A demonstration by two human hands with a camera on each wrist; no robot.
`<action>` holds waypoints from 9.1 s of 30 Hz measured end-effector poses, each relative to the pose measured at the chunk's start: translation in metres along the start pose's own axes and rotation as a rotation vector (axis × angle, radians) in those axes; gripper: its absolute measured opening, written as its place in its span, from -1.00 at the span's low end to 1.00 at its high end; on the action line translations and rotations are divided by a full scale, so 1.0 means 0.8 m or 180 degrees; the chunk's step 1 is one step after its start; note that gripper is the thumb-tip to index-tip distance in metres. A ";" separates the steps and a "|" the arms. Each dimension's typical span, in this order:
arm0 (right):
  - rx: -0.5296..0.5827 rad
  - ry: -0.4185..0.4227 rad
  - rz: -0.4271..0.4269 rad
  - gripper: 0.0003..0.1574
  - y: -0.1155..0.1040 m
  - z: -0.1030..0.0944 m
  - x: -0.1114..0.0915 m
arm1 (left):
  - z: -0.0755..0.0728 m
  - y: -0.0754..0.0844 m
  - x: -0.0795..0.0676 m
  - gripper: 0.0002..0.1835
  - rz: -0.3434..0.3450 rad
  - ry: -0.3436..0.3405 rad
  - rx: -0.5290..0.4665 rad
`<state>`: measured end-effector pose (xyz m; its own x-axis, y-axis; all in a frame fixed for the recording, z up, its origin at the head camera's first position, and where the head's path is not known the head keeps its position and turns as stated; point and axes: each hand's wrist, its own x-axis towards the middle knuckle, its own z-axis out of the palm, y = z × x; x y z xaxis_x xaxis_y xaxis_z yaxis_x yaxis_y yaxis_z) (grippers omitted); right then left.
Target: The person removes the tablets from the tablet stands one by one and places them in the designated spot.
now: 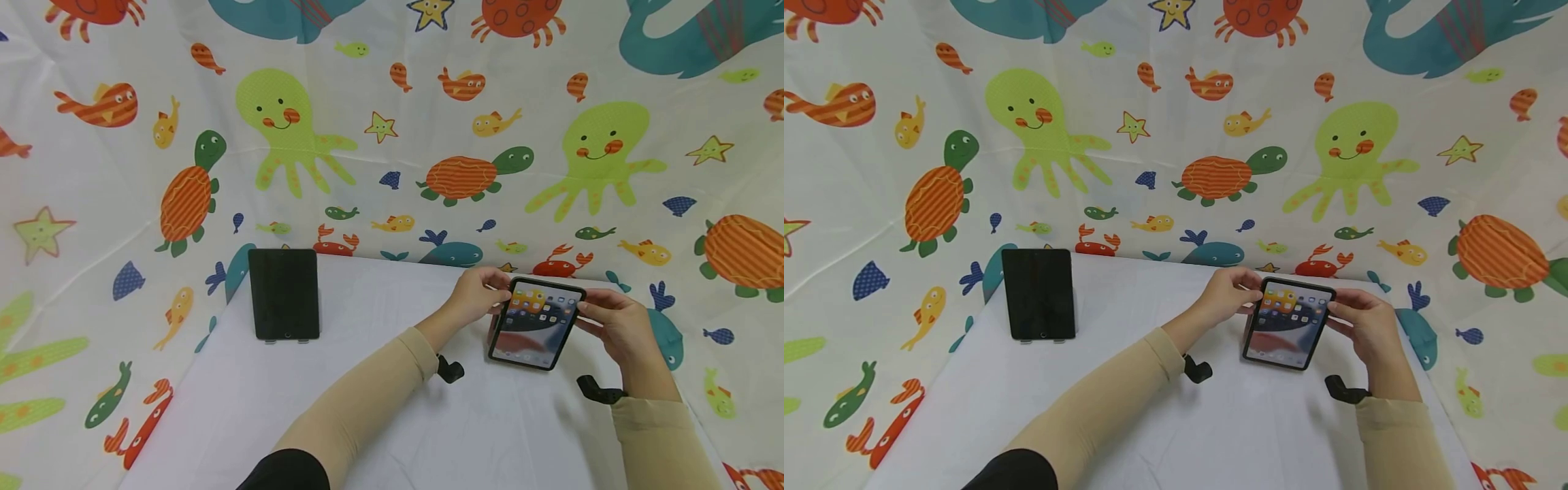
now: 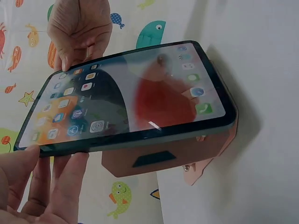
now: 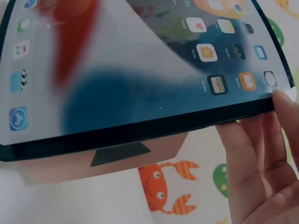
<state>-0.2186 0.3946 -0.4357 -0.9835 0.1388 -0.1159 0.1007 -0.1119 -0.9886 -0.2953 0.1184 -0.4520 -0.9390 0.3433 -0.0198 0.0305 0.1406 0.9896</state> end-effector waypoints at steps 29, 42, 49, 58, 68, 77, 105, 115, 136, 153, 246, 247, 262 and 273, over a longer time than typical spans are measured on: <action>-0.0462 -0.0042 0.0363 -0.77 0.020 0.005 -0.009 | -0.003 -0.020 -0.021 -0.81 -0.0427 -0.0020 -0.0546; -0.0632 -0.0072 0.0593 -0.77 0.037 0.008 -0.018 | 0.000 -0.040 -0.032 -0.84 -0.0754 0.0008 -0.0634; -0.0816 -0.0027 0.0692 -0.81 0.048 0.008 -0.023 | 0.002 -0.050 -0.041 -0.83 -0.0903 -0.0030 -0.0655; -0.0926 -0.0023 0.0815 -0.79 0.059 0.012 -0.024 | 0.000 -0.063 -0.042 -0.82 -0.1078 -0.0016 -0.0799; -0.0778 -0.0059 0.1004 -0.80 0.067 0.017 -0.031 | -0.005 -0.079 -0.046 -0.83 -0.1130 -0.0143 -0.1032; -0.0796 -0.0050 0.1108 -0.79 0.078 0.025 -0.038 | -0.006 -0.089 -0.056 -0.84 -0.1228 -0.0117 -0.0970; -0.0812 -0.0123 0.1246 -0.79 0.124 0.021 -0.074 | 0.001 -0.114 -0.115 -0.84 -0.1331 -0.0242 -0.1010; -0.0874 -0.0159 0.1181 -0.78 0.135 0.026 -0.084 | 0.002 -0.121 -0.132 -0.84 -0.1338 -0.0226 -0.0972; -0.0948 -0.0154 0.1268 -0.69 0.140 0.040 -0.080 | -0.020 -0.114 -0.129 -0.92 -0.1457 -0.0350 -0.0633; -0.0829 -0.0200 0.1323 -0.64 0.145 0.033 -0.079 | -0.032 -0.116 -0.124 -0.83 -0.1645 -0.0375 -0.0658; -0.0826 -0.1299 0.0791 -0.26 0.098 0.165 -0.035 | -0.234 -0.120 -0.156 -0.44 -0.1253 -0.0918 -0.0998; -0.0816 -0.1317 0.0793 -0.27 0.099 0.168 -0.035 | -0.237 -0.120 -0.159 -0.44 -0.1248 -0.0902 -0.1001; -0.0579 -0.1380 0.0876 -0.26 0.105 0.214 -0.028 | -0.289 -0.119 -0.186 -0.43 -0.1167 -0.0646 -0.0863; -0.0490 -0.1461 0.0912 -0.38 0.100 0.242 -0.020 | -0.320 -0.115 -0.196 -0.44 -0.1118 -0.0508 -0.0863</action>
<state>-0.2235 0.1932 -0.4941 -0.8746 -0.3223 -0.3622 0.3603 0.0676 -0.9304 -0.2385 -0.1863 -0.5039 -0.8114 0.4599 -0.3608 -0.3902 0.0335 0.9201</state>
